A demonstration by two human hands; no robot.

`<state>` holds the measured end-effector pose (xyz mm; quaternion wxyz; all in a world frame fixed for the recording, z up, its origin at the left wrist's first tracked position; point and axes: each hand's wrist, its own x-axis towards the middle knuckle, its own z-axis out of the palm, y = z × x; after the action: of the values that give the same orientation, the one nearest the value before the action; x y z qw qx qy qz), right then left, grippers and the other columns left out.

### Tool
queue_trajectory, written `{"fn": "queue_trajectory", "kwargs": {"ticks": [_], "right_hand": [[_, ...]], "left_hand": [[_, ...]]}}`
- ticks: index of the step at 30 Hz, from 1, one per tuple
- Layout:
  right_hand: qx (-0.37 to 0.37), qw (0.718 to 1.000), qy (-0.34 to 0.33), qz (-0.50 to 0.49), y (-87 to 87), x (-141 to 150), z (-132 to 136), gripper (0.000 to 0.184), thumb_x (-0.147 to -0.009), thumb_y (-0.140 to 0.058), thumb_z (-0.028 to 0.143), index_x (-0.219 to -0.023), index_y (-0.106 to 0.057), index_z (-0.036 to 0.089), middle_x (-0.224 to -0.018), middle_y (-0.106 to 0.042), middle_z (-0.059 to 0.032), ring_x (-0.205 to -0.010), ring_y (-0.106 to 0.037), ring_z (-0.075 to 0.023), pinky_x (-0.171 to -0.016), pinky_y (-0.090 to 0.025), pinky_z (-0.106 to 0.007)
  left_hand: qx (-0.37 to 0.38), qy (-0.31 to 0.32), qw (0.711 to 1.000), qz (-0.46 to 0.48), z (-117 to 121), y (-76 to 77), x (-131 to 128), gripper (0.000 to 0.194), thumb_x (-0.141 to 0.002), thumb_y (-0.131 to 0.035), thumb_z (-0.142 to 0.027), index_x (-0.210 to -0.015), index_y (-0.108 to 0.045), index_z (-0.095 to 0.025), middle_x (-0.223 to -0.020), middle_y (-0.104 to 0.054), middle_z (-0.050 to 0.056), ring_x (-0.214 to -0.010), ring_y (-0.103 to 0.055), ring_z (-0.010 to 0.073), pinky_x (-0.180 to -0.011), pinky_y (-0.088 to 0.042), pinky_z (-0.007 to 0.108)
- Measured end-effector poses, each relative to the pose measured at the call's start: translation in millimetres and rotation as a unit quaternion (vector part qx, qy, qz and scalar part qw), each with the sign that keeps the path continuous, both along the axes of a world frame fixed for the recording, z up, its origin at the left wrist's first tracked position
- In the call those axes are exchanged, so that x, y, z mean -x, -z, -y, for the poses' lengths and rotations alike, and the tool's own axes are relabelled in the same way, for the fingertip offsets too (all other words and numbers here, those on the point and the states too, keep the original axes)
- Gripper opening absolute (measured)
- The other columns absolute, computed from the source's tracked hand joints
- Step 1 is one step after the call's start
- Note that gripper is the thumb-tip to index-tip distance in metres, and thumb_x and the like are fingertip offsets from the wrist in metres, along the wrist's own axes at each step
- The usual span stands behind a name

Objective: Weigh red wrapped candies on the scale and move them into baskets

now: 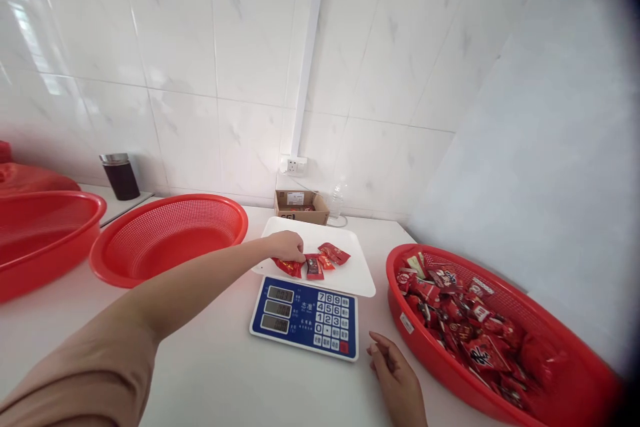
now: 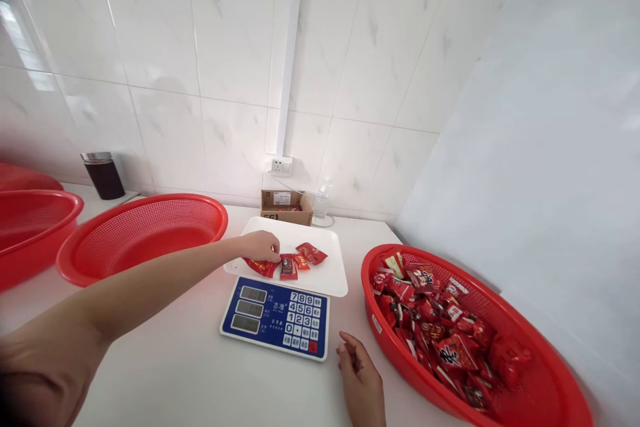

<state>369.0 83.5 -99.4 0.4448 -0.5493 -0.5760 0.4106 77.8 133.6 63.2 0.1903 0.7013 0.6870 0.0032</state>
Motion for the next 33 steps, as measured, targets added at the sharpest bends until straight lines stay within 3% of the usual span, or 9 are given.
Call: {"fn": "queue_trajectory", "kwargs": {"ticks": [7,11,15,18,20,23,26,29,33], "right_hand": [[-0.009,1.0,-0.003,0.015,-2.9,0.3,5.2,0.057,-0.063,-0.056,0.062,-0.096,-0.066,0.016,-0.081,-0.067,-0.0068,-0.069,-0.061,-0.0194,-0.062,-0.051,-0.028],[-0.018,1.0,-0.009,0.017,-4.9,0.9,6.0,0.054,-0.064,-0.057,0.059,-0.095,-0.066,0.015,-0.079,-0.067,-0.0066,-0.067,-0.06,-0.0186,-0.062,-0.05,-0.027],[-0.019,1.0,-0.01,0.017,-6.8,1.5,5.6,0.053,-0.065,-0.057,0.057,-0.096,-0.066,0.015,-0.077,-0.066,-0.0064,-0.068,-0.059,-0.0185,-0.062,-0.05,-0.027],[-0.018,0.999,-0.013,0.027,-5.8,1.2,5.7,0.053,-0.067,-0.056,0.057,-0.098,-0.065,0.014,-0.079,-0.066,-0.0067,-0.069,-0.059,-0.0183,-0.063,-0.05,-0.027],[-0.019,0.999,-0.015,0.028,-4.5,0.7,6.1,0.052,-0.068,-0.055,0.056,-0.098,-0.065,0.014,-0.082,-0.067,-0.0074,-0.07,-0.06,-0.0184,-0.065,-0.05,-0.027],[-0.025,0.999,-0.018,0.023,-3.7,0.5,7.1,0.051,-0.069,-0.056,0.054,-0.099,-0.065,0.014,-0.084,-0.067,-0.0081,-0.072,-0.06,-0.0187,-0.066,-0.05,-0.027],[-0.028,0.999,-0.014,0.023,-4.5,1.4,7.2,0.049,-0.069,-0.056,0.054,-0.097,-0.066,0.014,-0.08,-0.067,-0.0074,-0.069,-0.06,-0.0184,-0.064,-0.05,-0.027],[-0.035,0.999,-0.008,0.02,-3.6,2.0,6.2,0.048,-0.067,-0.058,0.054,-0.094,-0.067,0.015,-0.076,-0.067,-0.0066,-0.066,-0.059,-0.018,-0.061,-0.05,-0.026],[-0.05,0.999,-0.004,0.015,1.1,1.5,4.9,0.047,-0.067,-0.058,0.054,-0.093,-0.068,0.016,-0.074,-0.066,-0.0059,-0.064,-0.059,-0.0174,-0.059,-0.049,-0.026]], "left_hand": [[-0.065,-0.02,0.998,-0.016,8.2,-16.9,10.4,0.025,-0.081,-0.056,-0.037,-0.093,-0.06,-0.015,-0.097,-0.062,0.005,-0.086,-0.058,0.0167,-0.076,-0.049,0.035],[-0.118,-0.099,0.986,-0.056,24.6,-41.9,60.5,0.02,-0.075,-0.055,-0.038,-0.079,-0.062,-0.02,-0.087,-0.066,0.003,-0.08,-0.059,0.0193,-0.068,-0.046,0.03],[-0.128,-0.176,0.97,-0.112,51.4,-62.2,119.7,0.022,-0.075,-0.048,-0.039,-0.072,-0.057,-0.02,-0.071,-0.063,0.001,-0.078,-0.059,0.0229,-0.074,-0.045,0.04],[-0.114,-0.211,0.961,-0.138,68.7,-63.3,144.1,0.027,-0.075,-0.048,-0.043,-0.066,-0.055,-0.019,-0.066,-0.059,0.004,-0.079,-0.059,0.0292,-0.074,-0.044,0.049],[-0.105,-0.216,0.961,-0.141,73.2,-58.8,143.8,0.03,-0.072,-0.052,-0.047,-0.065,-0.057,-0.018,-0.072,-0.062,0.009,-0.083,-0.059,0.0359,-0.073,-0.043,0.053],[-0.115,-0.176,0.97,-0.119,67.4,-49.3,114.2,0.041,-0.076,-0.045,-0.051,-0.087,-0.063,-0.015,-0.097,-0.063,0.017,-0.101,-0.054,0.0415,-0.081,-0.039,0.058],[-0.14,-0.07,0.986,-0.06,50.3,-36.2,56.4,0.059,-0.083,-0.028,-0.056,-0.13,-0.04,-0.022,-0.137,-0.043,0.01,-0.126,-0.037,0.0304,-0.099,-0.032,0.048],[-0.117,0.028,0.993,-0.005,27.6,-15.7,-9.0,0.067,-0.079,-0.034,-0.063,-0.138,-0.026,-0.03,-0.147,-0.03,0.003,-0.132,-0.03,0.0206,-0.103,-0.03,0.033],[-0.108,0.008,0.994,-0.004,-2.5,16.8,-72.8,0.08,-0.077,-0.027,-0.069,-0.142,-0.015,-0.024,-0.149,-0.021,0.015,-0.134,-0.025,0.031,-0.099,-0.033,0.048]]}}
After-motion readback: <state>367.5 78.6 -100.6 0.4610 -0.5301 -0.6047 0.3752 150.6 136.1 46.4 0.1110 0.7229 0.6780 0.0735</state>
